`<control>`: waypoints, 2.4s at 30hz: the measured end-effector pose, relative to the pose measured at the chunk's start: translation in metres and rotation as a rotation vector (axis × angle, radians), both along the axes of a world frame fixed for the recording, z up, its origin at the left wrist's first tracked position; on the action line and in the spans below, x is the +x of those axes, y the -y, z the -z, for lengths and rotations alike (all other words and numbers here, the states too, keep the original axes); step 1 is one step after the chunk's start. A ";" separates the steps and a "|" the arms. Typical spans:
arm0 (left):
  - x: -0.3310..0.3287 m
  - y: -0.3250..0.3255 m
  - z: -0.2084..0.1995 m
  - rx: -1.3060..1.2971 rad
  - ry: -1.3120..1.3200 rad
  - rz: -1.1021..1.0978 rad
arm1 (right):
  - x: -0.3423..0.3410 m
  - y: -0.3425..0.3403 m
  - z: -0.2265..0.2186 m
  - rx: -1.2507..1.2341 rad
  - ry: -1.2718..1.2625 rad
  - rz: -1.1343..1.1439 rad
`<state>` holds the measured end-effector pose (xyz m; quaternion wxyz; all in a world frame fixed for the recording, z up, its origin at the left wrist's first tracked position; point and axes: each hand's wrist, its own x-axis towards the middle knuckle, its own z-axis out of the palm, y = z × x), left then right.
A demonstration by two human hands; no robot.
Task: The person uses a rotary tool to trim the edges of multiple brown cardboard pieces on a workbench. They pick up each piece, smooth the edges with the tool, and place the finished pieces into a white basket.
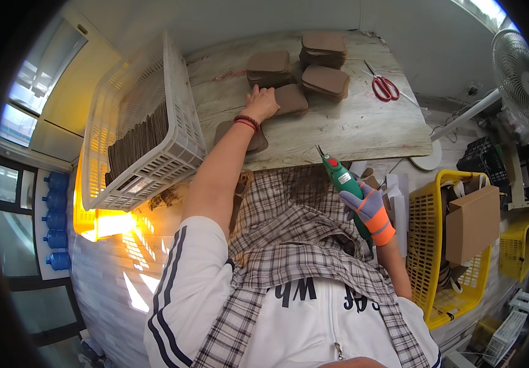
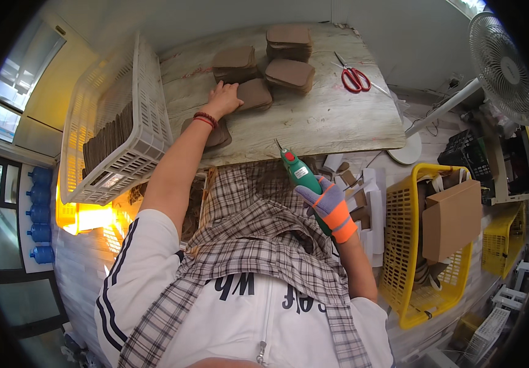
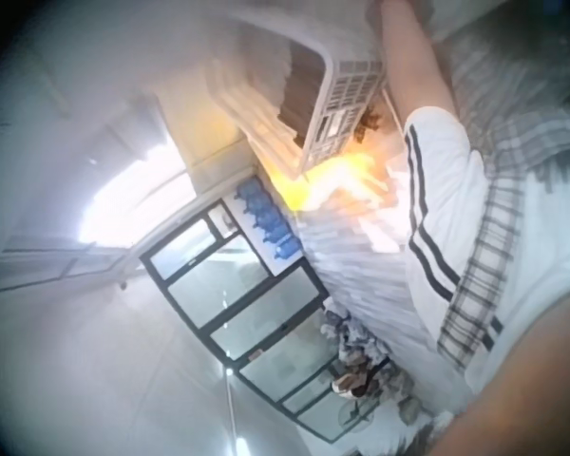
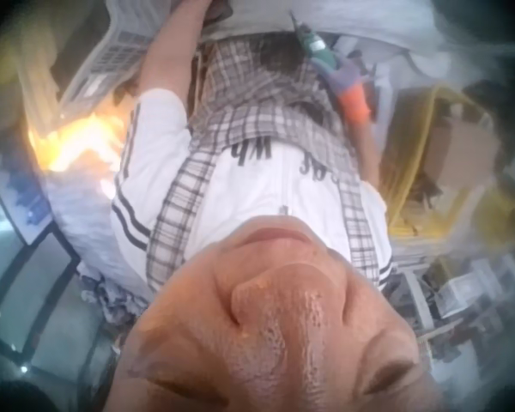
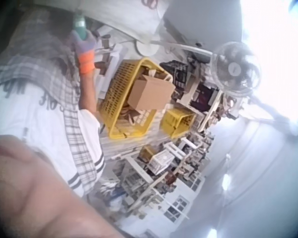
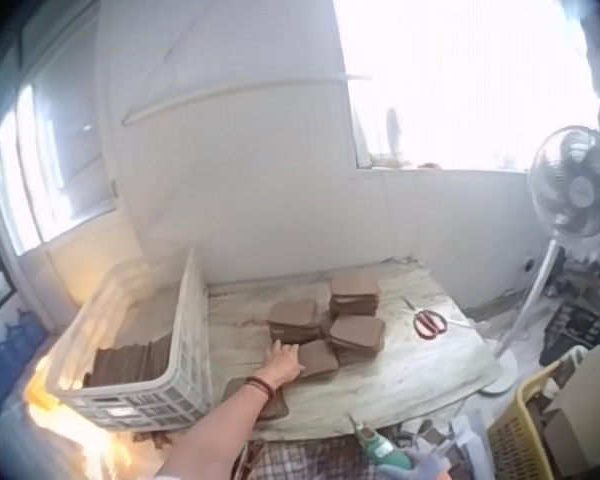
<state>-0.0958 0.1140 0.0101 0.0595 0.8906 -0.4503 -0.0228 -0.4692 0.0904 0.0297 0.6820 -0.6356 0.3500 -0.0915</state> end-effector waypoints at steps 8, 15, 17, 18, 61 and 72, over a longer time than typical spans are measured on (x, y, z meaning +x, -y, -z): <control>-0.058 -0.011 0.021 -0.161 0.011 0.088 | -0.016 0.006 0.011 -0.098 0.046 0.028; -0.102 -0.019 0.026 -0.478 0.075 0.145 | -0.016 0.007 0.013 0.046 0.038 0.110; -0.105 -0.018 0.030 -0.550 0.082 0.153 | -0.016 0.008 0.017 0.041 0.038 0.116; -0.109 -0.018 0.028 -0.587 0.110 0.164 | -0.017 0.008 0.017 0.043 0.037 0.123; -0.197 -0.029 0.006 -1.401 -2.095 -0.174 | 0.007 0.003 -0.016 0.022 0.168 0.231; -0.198 -0.043 0.024 -1.274 -2.001 -0.048 | 0.004 0.009 -0.028 -0.004 0.157 0.228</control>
